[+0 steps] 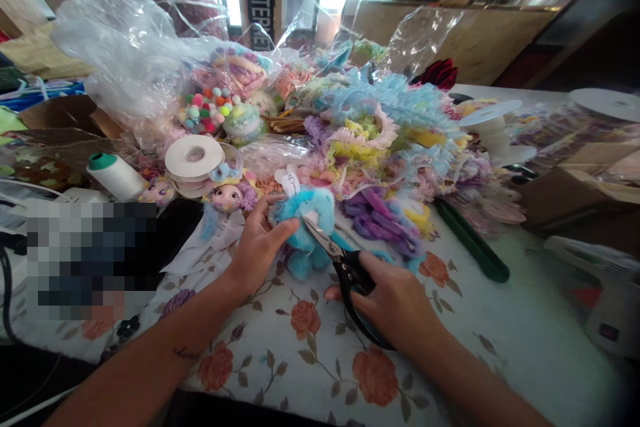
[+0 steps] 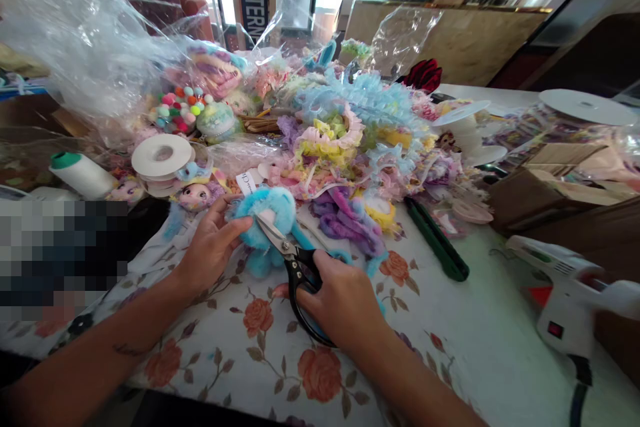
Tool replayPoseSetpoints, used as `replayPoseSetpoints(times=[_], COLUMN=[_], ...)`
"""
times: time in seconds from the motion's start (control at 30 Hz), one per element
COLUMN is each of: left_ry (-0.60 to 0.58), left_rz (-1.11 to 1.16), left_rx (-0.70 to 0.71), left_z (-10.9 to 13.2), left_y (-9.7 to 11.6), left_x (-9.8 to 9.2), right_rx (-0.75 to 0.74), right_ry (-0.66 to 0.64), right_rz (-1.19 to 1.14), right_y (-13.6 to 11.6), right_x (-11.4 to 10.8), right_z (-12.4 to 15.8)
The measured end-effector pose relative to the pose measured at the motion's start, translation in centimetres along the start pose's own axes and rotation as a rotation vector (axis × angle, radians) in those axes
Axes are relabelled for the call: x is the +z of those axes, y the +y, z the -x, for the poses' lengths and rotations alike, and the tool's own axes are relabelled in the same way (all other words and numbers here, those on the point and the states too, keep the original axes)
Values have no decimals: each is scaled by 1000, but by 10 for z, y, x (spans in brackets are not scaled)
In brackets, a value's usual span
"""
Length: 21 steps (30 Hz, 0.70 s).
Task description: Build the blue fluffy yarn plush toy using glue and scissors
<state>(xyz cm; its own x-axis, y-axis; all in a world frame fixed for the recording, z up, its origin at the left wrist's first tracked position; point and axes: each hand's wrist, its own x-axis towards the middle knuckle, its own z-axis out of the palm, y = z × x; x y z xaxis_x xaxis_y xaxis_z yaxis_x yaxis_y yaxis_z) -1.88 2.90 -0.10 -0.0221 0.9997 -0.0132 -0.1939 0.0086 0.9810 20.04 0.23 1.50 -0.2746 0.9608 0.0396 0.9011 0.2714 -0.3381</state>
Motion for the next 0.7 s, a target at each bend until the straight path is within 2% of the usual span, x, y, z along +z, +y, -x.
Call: replayPoseSetpoints(times=[0.17, 0.4, 0.57, 0.7], left_ry=[20, 28, 62, 68], left_rz=[-1, 124, 193, 199], left_rx=[-43, -119, -180, -170], left_z=[-1, -3, -5, -5], left_y=[-2, 3, 6, 7], left_x=[1, 6, 8, 9], right_rx=[38, 47, 17, -25], right_ry=[-45, -96, -32, 38], right_rz=[62, 134, 227, 283], right_y=[1, 0, 1, 3], right_x=[-1, -5, 0, 5], right_z=[-2, -4, -5, -5])
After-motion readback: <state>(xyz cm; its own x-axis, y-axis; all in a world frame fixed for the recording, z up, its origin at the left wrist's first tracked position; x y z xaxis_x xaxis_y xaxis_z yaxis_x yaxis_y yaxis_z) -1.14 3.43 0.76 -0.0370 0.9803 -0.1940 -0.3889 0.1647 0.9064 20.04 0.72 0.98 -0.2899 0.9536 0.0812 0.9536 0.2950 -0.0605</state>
